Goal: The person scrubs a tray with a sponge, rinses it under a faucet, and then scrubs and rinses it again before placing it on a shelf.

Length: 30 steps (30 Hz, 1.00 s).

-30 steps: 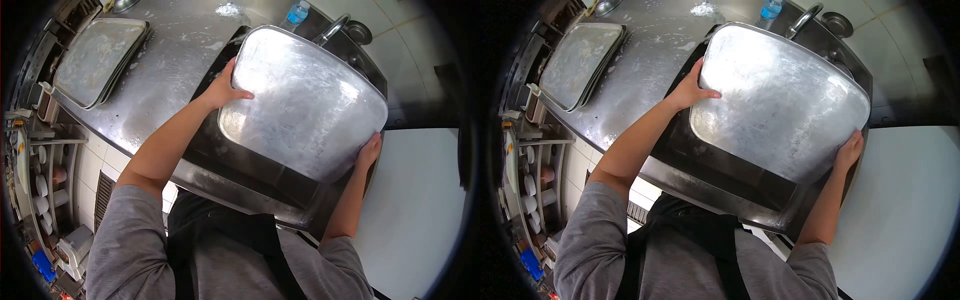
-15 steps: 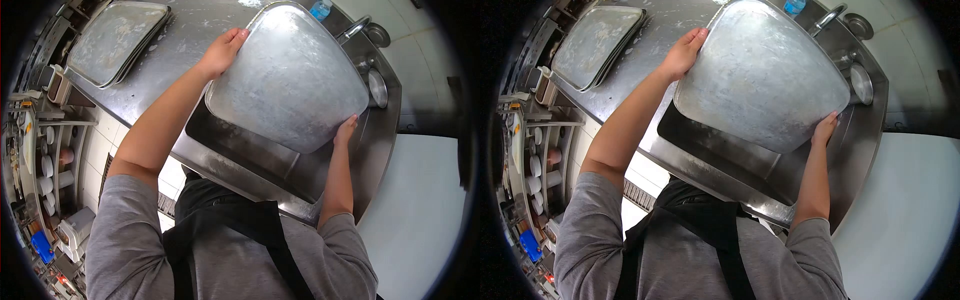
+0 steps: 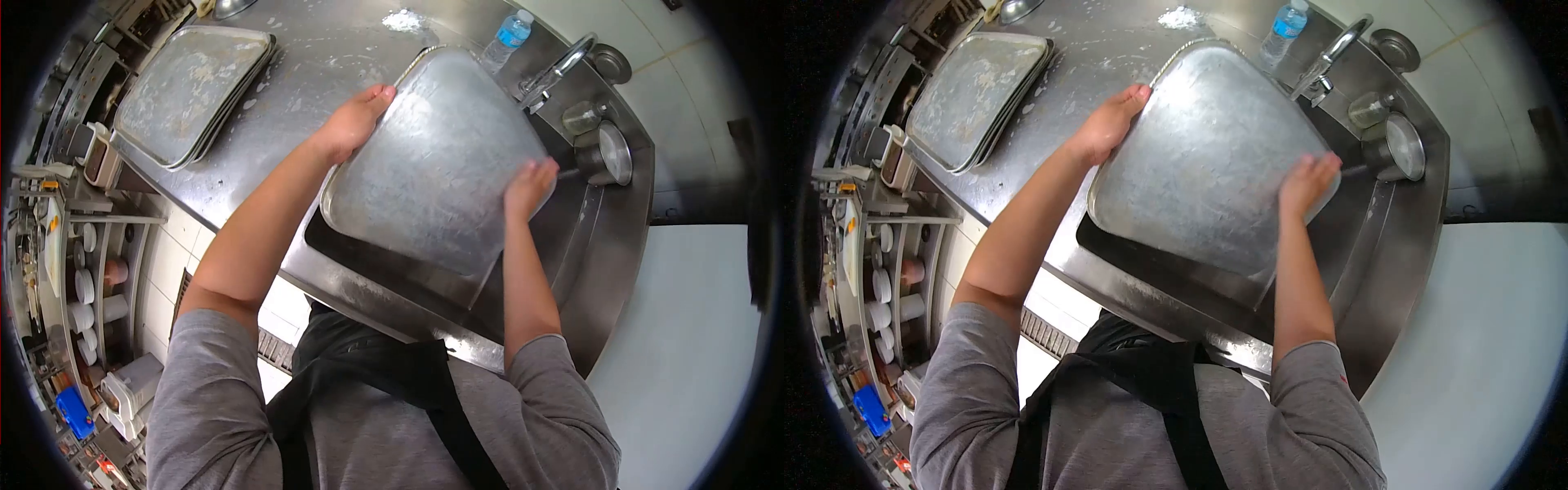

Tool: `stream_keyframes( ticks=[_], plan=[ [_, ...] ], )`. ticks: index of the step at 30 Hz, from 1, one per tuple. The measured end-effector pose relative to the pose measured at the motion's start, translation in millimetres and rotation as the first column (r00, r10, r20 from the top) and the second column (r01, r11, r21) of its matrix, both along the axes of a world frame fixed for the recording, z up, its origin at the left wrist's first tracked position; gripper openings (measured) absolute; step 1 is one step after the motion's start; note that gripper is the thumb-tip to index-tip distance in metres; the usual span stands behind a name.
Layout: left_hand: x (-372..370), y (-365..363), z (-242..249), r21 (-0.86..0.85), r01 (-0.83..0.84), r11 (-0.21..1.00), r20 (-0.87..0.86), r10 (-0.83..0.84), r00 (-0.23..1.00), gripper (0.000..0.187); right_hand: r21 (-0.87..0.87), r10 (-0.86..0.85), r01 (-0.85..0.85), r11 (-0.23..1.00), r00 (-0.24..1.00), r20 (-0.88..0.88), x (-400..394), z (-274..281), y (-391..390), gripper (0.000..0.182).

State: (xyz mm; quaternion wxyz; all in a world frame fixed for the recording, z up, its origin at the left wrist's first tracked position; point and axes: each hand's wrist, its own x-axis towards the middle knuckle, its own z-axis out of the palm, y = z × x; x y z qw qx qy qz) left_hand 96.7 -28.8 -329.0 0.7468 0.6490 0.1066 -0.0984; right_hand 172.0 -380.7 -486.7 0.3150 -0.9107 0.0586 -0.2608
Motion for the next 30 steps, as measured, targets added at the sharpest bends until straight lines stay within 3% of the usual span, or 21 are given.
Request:
stream_keyframes(
  ticks=[4, 8, 10, 12, 13, 15, 16, 17, 18, 19, 21, 22, 25, 26, 28, 30],
  plan=[
    [4, -14, -15, 0.041, 0.036, 0.999, -0.006, -0.036, 0.999, 0.033, -0.162, 0.302, -0.287, 0.944, 0.949, 0.084, -6, 65, 110, 0.066],
    [4, -28, -9, 0.067, 0.020, 0.998, 0.025, -0.022, 0.999, 0.032, -0.051, 0.253, -0.252, 0.966, 0.967, 0.025, 13, 108, 131, 0.058],
    [5, -36, -9, 0.115, 0.055, 0.992, 0.043, -0.060, 0.997, 0.032, -0.005, 0.280, -0.281, 0.960, 0.951, 0.131, 17, 116, 140, 0.042],
    [11, -40, -14, 0.159, 0.095, 0.983, 0.066, -0.106, 0.992, 0.032, -0.227, 0.450, -0.390, 0.892, 0.814, 0.368, 16, 127, 151, 0.027],
    [13, -38, -20, 0.193, 0.130, 0.973, 0.044, -0.141, 0.989, 0.031, -0.225, 0.424, -0.363, 0.904, 0.828, 0.368, 20, 125, 140, 0.027],
    [10, -47, -20, 0.309, 0.146, 0.940, 0.038, -0.166, 0.985, 0.032, -0.068, 0.491, -0.486, 0.871, 0.861, 0.137, 33, 121, 122, 0.023],
    [12, -47, -22, 0.315, 0.159, 0.936, 0.038, -0.180, 0.983, 0.032, -0.063, 0.477, -0.473, 0.879, 0.867, 0.141, 48, 116, 111, 0.023],
    [13, -45, -25, 0.346, 0.184, 0.920, 0.024, -0.205, 0.978, 0.032, 0.107, 0.322, -0.312, 0.944, 0.941, -0.098, 62, 112, 94, 0.026],
    [16, -46, -27, 0.376, 0.209, 0.903, 0.008, -0.229, 0.973, 0.032, 0.229, 0.181, -0.102, 0.968, 0.917, -0.355, 69, 104, 80, 0.031],
    [19, -49, -26, 0.382, 0.224, 0.896, 0.003, -0.244, 0.970, 0.032, 0.237, 0.170, -0.087, 0.968, 0.919, -0.357, 70, 93, 72, 0.031],
    [27, -54, -23, 0.479, 0.232, 0.846, 0.009, -0.269, 0.963, 0.032, 0.212, 0.380, -0.352, 0.912, 0.919, -0.109, 71, 80, 63, 0.035],
    [31, -58, -23, 0.482, 0.239, 0.843, 0.006, -0.276, 0.961, 0.032, 0.216, 0.375, -0.346, 0.913, 0.921, -0.109, 70, 78, 63, 0.035],
    [43, -71, -15, 0.511, 0.237, 0.826, 0.032, -0.294, 0.955, 0.031, 0.539, 0.420, -0.320, 0.779, 0.905, -0.068, 54, 85, 61, 0.041],
    [47, -77, -12, 0.555, 0.233, 0.798, 0.063, -0.320, 0.945, 0.030, 0.541, 0.416, -0.318, 0.779, 0.907, -0.067, 56, 85, 58, 0.041],
    [55, -83, -5, 0.598, 0.234, 0.767, 0.091, -0.355, 0.931, 0.028, 0.586, 0.299, -0.323, 0.743, 0.944, 0.141, 61, 74, 46, 0.037],
    [63, -89, -2, 0.558, 0.344, 0.755, 0.047, -0.443, 0.895, 0.024, 0.607, 0.346, -0.341, 0.718, 0.931, 0.114, 64, 72, 30, 0.037]
  ],
)
